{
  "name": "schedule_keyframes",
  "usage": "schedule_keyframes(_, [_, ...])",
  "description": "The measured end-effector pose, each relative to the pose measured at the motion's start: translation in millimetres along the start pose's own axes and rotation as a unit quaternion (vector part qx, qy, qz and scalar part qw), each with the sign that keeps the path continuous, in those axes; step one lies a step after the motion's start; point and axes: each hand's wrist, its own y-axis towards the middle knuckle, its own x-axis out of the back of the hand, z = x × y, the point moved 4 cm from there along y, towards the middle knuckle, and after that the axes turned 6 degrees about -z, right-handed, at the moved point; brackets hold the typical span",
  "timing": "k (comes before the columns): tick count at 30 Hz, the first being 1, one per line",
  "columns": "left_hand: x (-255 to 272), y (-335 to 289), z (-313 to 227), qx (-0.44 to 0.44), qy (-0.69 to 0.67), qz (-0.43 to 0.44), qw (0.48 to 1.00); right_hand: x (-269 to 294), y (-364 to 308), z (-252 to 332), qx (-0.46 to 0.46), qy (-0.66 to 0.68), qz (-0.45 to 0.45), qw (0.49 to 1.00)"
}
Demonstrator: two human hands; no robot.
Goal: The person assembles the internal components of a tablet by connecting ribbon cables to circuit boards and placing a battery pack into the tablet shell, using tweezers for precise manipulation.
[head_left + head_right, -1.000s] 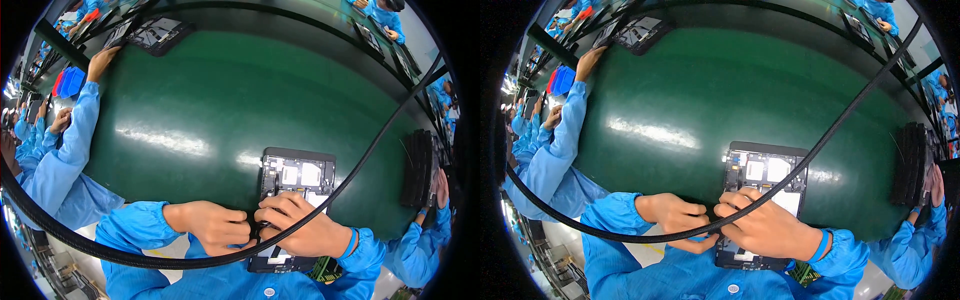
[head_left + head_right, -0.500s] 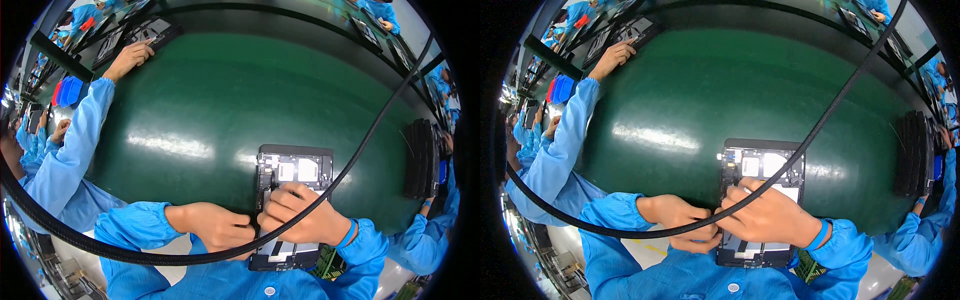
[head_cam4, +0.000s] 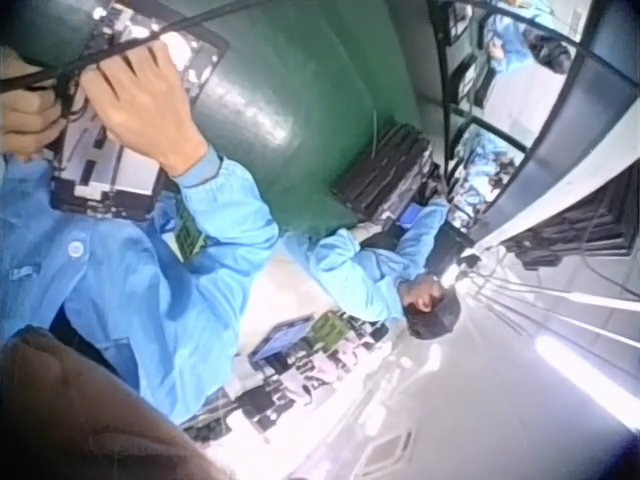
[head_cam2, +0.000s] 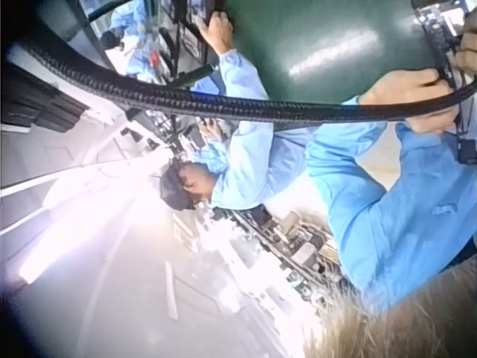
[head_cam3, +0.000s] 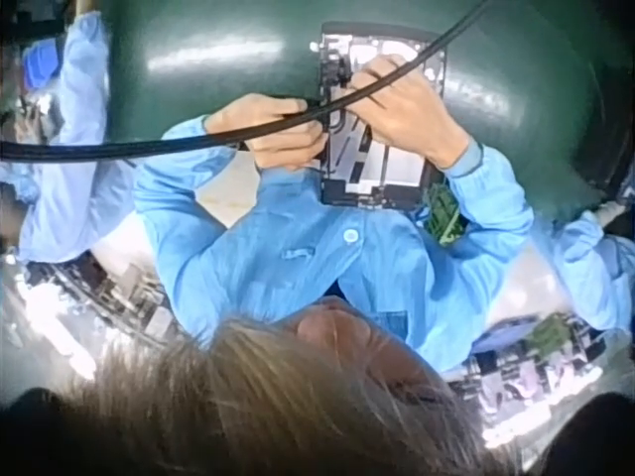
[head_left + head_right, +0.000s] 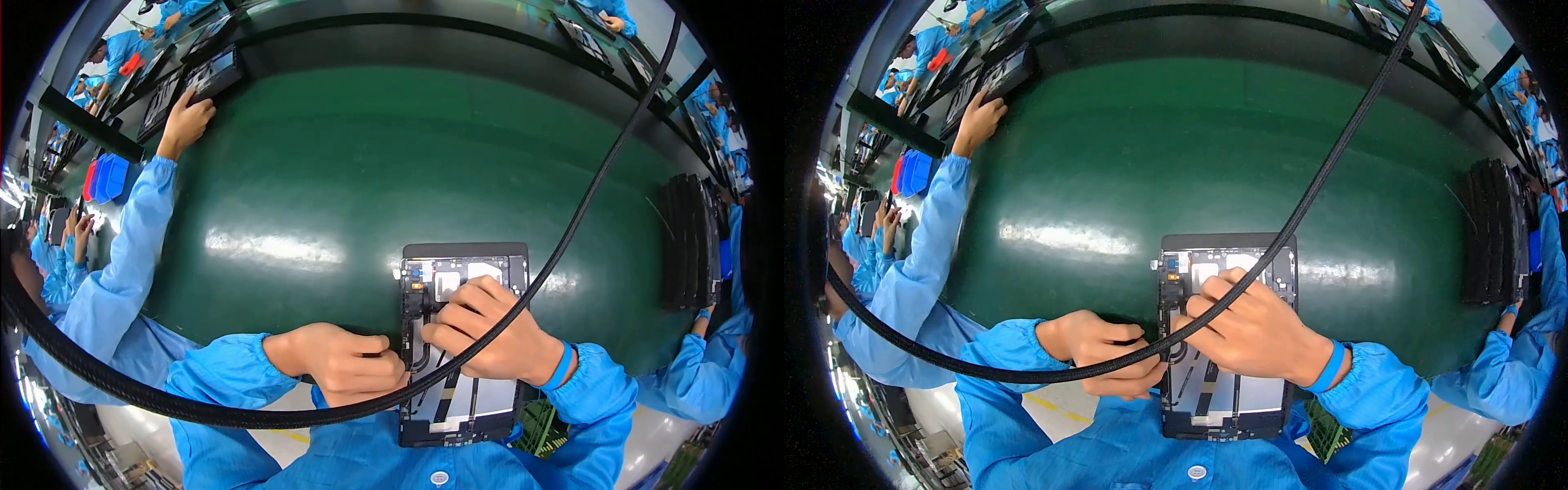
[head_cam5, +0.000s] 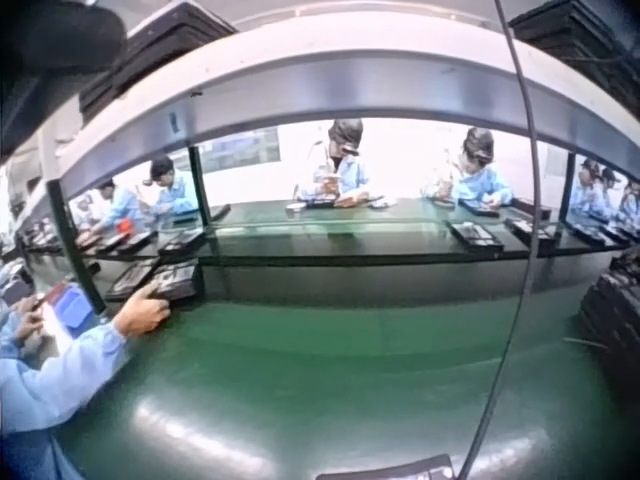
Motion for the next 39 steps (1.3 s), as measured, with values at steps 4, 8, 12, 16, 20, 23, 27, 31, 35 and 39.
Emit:
schedule_keyframes(4, [-1,0,1,0.027,0.002,0.008,1.000,1,-2,-1,-0.008,0.005,-0.003,1.000])
schedule_keyframes(8, [-1,5,8,0.077,-0.044,-0.047,0.995,0,-2,-2,-0.010,0.013,-0.020,1.000])
schedule_keyframes(12, [-4,4,4,0.052,-0.040,-0.038,0.997,0,-2,-2,-0.028,0.000,-0.033,0.999])
schedule_keyframes(16, [-8,5,6,0.017,-0.050,-0.053,0.997,5,2,-3,-0.024,-0.025,-0.012,0.999])
schedule_keyframes(20, [-12,3,8,0.016,-0.056,-0.062,0.996,7,16,-7,-0.010,-0.020,-0.021,1.000])
schedule_keyframes(23, [-5,3,16,0.037,-0.061,-0.056,0.996,2,23,-13,-0.001,-0.016,-0.017,1.000])
schedule_keyframes(27, [-2,4,23,0.054,-0.036,-0.038,0.997,-4,14,-20,-0.009,0.007,-0.034,0.999])
schedule_keyframes(31, [-6,6,31,0.062,-0.036,-0.042,0.997,-8,8,-28,-0.026,0.028,-0.049,0.998])
schedule_keyframes(35, [-11,4,36,0.051,-0.028,-0.036,0.998,-8,7,-34,-0.035,0.041,-0.042,0.998])
schedule_keyframes(39, [-14,0,54,0.042,-0.024,-0.035,0.998,-10,6,-37,-0.050,0.053,-0.055,0.996])
